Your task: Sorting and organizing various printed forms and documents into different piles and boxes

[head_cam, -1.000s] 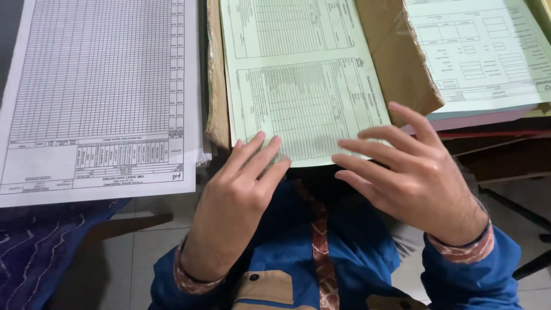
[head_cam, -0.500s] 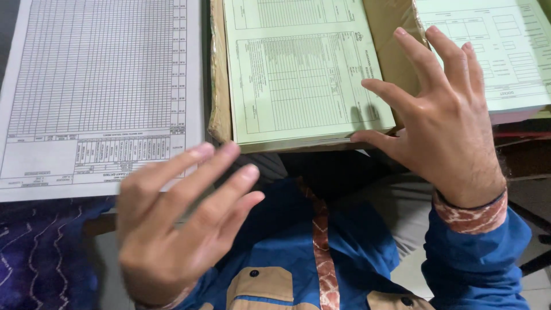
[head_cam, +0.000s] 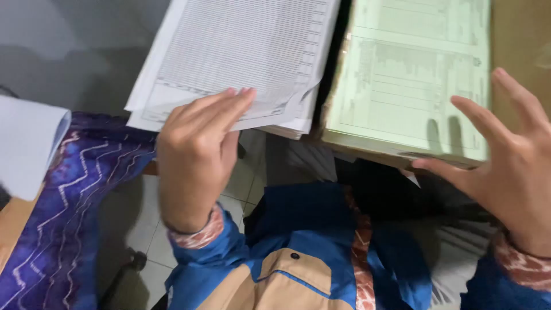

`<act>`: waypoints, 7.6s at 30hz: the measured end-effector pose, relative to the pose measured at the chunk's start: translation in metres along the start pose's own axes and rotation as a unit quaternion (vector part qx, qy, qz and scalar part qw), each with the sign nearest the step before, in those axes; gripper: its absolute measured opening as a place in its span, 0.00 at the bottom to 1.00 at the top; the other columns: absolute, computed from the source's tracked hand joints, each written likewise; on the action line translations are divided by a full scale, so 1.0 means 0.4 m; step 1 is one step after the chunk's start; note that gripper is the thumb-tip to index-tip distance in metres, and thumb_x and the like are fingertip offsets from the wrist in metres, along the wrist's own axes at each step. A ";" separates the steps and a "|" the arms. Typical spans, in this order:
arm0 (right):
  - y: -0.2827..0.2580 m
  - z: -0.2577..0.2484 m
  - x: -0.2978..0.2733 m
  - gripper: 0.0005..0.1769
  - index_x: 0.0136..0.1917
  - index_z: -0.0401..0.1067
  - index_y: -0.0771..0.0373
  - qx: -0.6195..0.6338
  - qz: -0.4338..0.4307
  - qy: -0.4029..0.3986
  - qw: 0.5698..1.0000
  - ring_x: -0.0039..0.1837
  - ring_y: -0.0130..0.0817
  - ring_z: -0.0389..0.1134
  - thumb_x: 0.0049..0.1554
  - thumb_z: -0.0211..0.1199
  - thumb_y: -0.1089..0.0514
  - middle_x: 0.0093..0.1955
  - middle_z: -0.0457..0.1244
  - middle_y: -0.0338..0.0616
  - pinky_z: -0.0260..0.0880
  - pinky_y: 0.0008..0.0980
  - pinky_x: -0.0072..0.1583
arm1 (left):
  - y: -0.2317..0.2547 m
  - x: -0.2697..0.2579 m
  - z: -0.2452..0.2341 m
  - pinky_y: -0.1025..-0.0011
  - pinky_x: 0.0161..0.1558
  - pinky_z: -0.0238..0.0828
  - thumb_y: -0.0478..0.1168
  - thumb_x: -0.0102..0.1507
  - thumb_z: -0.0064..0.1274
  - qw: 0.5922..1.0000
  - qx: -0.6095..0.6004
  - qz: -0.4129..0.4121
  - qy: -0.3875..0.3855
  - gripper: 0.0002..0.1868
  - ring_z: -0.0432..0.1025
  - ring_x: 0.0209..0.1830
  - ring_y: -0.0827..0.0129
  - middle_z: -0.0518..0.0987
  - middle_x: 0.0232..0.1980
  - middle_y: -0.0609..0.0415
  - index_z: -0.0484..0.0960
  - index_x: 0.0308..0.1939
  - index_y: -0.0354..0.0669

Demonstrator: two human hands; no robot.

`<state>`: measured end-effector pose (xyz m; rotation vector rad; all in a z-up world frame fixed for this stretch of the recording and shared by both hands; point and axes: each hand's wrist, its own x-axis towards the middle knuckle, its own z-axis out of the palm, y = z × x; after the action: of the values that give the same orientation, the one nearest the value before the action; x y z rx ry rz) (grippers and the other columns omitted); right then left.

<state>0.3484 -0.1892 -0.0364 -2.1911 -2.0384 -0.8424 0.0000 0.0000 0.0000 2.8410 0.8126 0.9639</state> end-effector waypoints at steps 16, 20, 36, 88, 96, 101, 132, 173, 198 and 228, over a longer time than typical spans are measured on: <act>-0.008 0.030 -0.011 0.52 0.77 0.67 0.82 0.323 0.047 0.028 0.945 0.84 0.61 0.56 0.45 0.78 0.55 0.76 0.61 0.77 0.58 0.53 0.83 | 0.026 -0.016 0.025 0.54 0.64 0.79 0.18 0.66 0.53 0.985 -0.120 -0.009 0.124 0.18 0.80 0.60 0.55 0.84 0.58 0.45 0.82 0.58 0.34; -0.070 -0.088 0.079 0.48 0.82 0.56 0.87 0.320 0.027 0.043 0.946 0.80 0.70 0.58 0.56 0.73 0.64 0.78 0.58 0.80 0.57 0.59 0.82 | 0.037 -0.004 0.078 0.59 0.61 0.84 0.33 0.64 0.77 0.963 0.006 0.092 0.252 0.20 0.84 0.55 0.61 0.87 0.53 0.50 0.83 0.55 0.41; 0.026 -0.105 -0.015 0.06 0.59 0.87 0.69 0.047 -0.002 0.215 0.976 0.60 0.59 0.71 0.81 0.76 0.74 0.59 0.77 0.53 0.76 0.49 0.60 | 0.138 0.063 0.142 0.42 0.74 0.51 0.41 0.67 0.77 0.984 -0.031 0.152 0.090 0.26 0.69 0.69 0.57 0.74 0.71 0.55 0.80 0.65 0.56; -0.011 -0.105 -0.042 0.62 0.80 0.65 0.48 0.077 0.103 -0.062 0.990 0.82 0.68 0.53 0.39 0.71 0.21 0.85 0.46 0.64 0.47 0.93 0.69 | 0.256 0.119 0.277 0.49 0.75 0.50 0.77 0.56 0.58 0.972 -0.007 0.178 -0.154 0.57 0.57 0.76 0.51 0.62 0.76 0.39 0.62 0.76 0.42; 0.020 -0.067 -0.041 0.57 0.74 0.77 0.56 0.037 0.109 0.029 0.993 0.72 0.73 0.70 0.49 0.72 0.13 0.81 0.54 0.65 0.55 0.83 0.69 | 0.235 0.134 0.297 0.60 0.61 0.70 0.56 0.63 0.62 0.984 0.060 0.159 -0.053 0.25 0.73 0.59 0.61 0.80 0.58 0.54 0.83 0.60 0.51; 0.032 -0.059 -0.036 0.47 0.68 0.81 0.57 0.065 0.105 0.051 0.991 0.78 0.60 0.63 0.53 0.72 0.18 0.79 0.55 0.63 0.59 0.74 0.72 | 0.240 0.135 0.297 0.60 0.56 0.72 0.50 0.67 0.60 0.986 -0.028 0.157 -0.044 0.15 0.73 0.52 0.59 0.80 0.52 0.53 0.84 0.52 0.47; 0.325 -0.058 -0.497 0.05 0.60 0.89 0.71 -0.087 0.315 0.241 0.914 0.58 0.51 0.76 0.72 0.75 0.73 0.52 0.76 0.59 0.38 0.69 0.80 | 0.395 0.186 0.299 0.63 0.53 0.72 0.39 0.69 0.64 0.937 -0.147 0.307 0.078 0.05 0.78 0.49 0.56 0.87 0.50 0.50 0.91 0.43 0.42; -0.023 -0.072 -0.047 0.34 0.70 0.77 0.49 0.116 -0.019 0.008 0.993 0.68 0.50 0.69 0.58 0.73 0.32 0.68 0.72 0.42 0.31 0.88 0.73 | 0.261 0.079 0.217 0.48 0.66 0.69 0.41 0.69 0.58 0.974 -0.092 0.202 -0.031 0.12 0.76 0.60 0.53 0.84 0.58 0.44 0.85 0.54 0.42; 0.094 -0.044 -0.233 0.29 0.68 0.79 0.65 0.090 0.188 0.075 0.975 0.71 0.56 0.71 0.56 0.63 0.80 0.68 0.72 0.52 0.46 0.75 0.76 | 0.284 0.112 0.279 0.61 0.58 0.72 0.40 0.64 0.67 0.989 -0.030 0.147 -0.007 0.15 0.75 0.58 0.58 0.83 0.59 0.50 0.85 0.54 0.45; -0.046 -0.204 -0.220 0.01 0.47 0.84 0.63 0.086 0.106 0.256 0.957 0.48 0.50 0.79 0.62 0.74 0.63 0.45 0.76 0.49 0.48 0.59 0.75 | 0.384 0.125 0.276 0.52 0.72 0.55 0.45 0.72 0.83 0.952 -0.024 0.263 0.154 0.27 0.71 0.67 0.63 0.71 0.69 0.53 0.79 0.65 0.67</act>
<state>0.3024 -0.2979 -0.0084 -1.8108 -1.5396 -1.0276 0.1690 -0.0935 -0.0318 2.9583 0.0118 1.4821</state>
